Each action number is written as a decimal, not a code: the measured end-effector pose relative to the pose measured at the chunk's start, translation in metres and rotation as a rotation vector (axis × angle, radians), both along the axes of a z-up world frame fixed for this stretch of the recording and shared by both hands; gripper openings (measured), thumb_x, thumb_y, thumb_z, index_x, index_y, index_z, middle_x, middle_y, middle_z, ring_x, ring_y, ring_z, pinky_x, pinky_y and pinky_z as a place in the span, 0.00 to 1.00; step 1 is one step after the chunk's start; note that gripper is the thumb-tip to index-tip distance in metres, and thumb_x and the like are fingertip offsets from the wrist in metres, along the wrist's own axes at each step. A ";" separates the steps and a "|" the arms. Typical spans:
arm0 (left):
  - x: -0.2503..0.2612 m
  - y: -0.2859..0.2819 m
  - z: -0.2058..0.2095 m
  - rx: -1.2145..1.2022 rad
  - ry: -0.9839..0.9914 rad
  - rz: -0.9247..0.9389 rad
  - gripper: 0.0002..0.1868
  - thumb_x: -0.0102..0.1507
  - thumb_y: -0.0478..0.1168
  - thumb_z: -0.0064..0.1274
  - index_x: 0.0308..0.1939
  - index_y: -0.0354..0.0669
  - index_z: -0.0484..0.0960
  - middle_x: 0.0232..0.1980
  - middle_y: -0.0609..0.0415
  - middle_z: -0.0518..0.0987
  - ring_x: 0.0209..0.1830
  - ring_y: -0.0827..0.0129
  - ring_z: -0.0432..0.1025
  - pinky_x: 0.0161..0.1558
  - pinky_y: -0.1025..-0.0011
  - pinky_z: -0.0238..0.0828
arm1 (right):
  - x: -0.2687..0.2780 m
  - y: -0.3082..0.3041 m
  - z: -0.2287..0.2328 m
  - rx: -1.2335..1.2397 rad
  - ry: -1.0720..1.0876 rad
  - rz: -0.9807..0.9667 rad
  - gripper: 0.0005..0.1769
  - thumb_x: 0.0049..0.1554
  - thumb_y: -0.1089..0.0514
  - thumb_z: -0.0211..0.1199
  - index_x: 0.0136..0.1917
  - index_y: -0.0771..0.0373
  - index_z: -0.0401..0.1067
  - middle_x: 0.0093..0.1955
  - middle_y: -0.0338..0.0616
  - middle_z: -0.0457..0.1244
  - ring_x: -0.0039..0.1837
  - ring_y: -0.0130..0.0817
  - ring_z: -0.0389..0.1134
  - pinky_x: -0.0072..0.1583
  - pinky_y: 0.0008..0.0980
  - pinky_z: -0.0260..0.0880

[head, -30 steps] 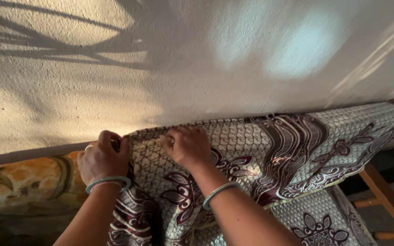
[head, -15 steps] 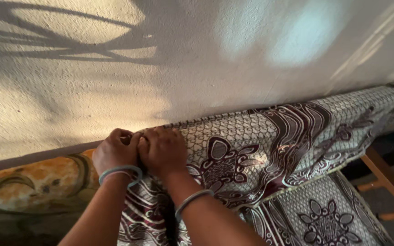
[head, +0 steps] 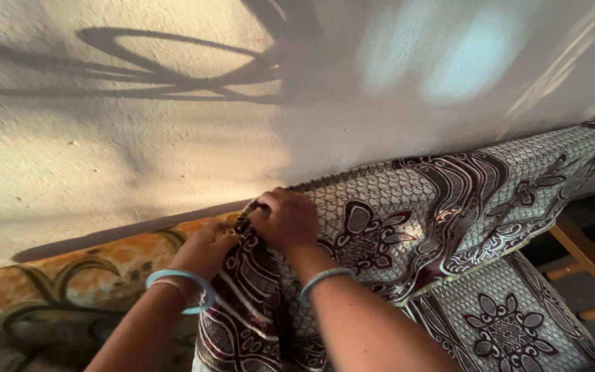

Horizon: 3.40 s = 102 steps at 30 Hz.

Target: The person folds a patterned cloth by hand on a wooden chair. They repeatedly fold the cloth in half and smooth the edges to align the pattern, continuing the process until the cloth is compacted into a smaller bundle.

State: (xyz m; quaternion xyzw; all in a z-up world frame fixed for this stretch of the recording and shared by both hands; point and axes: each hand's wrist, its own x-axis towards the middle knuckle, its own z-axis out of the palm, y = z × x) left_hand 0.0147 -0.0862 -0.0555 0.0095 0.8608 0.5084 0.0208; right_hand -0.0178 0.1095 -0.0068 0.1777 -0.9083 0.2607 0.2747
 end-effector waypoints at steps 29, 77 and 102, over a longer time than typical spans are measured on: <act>-0.019 -0.120 0.103 -0.509 -0.652 -0.003 0.29 0.61 0.60 0.58 0.52 0.39 0.84 0.46 0.44 0.89 0.46 0.53 0.81 0.52 0.58 0.78 | -0.002 0.006 -0.003 0.145 0.004 0.007 0.25 0.52 0.38 0.57 0.52 0.55 0.81 0.53 0.49 0.71 0.56 0.50 0.71 0.61 0.53 0.66; -0.054 0.057 0.060 -0.850 -0.049 -0.106 0.14 0.71 0.45 0.42 0.59 0.58 0.76 0.53 0.50 0.83 0.50 0.58 0.81 0.51 0.61 0.80 | -0.004 -0.003 0.023 0.143 -0.124 0.011 0.19 0.56 0.48 0.50 0.39 0.59 0.78 0.39 0.50 0.70 0.46 0.48 0.71 0.55 0.51 0.65; -0.025 0.075 0.047 -0.728 0.050 0.087 0.20 0.70 0.50 0.32 0.60 0.56 0.76 0.60 0.52 0.78 0.58 0.52 0.74 0.65 0.55 0.62 | -0.010 -0.001 0.002 0.177 -0.096 -0.034 0.21 0.57 0.45 0.48 0.42 0.55 0.80 0.45 0.46 0.72 0.49 0.45 0.70 0.57 0.50 0.62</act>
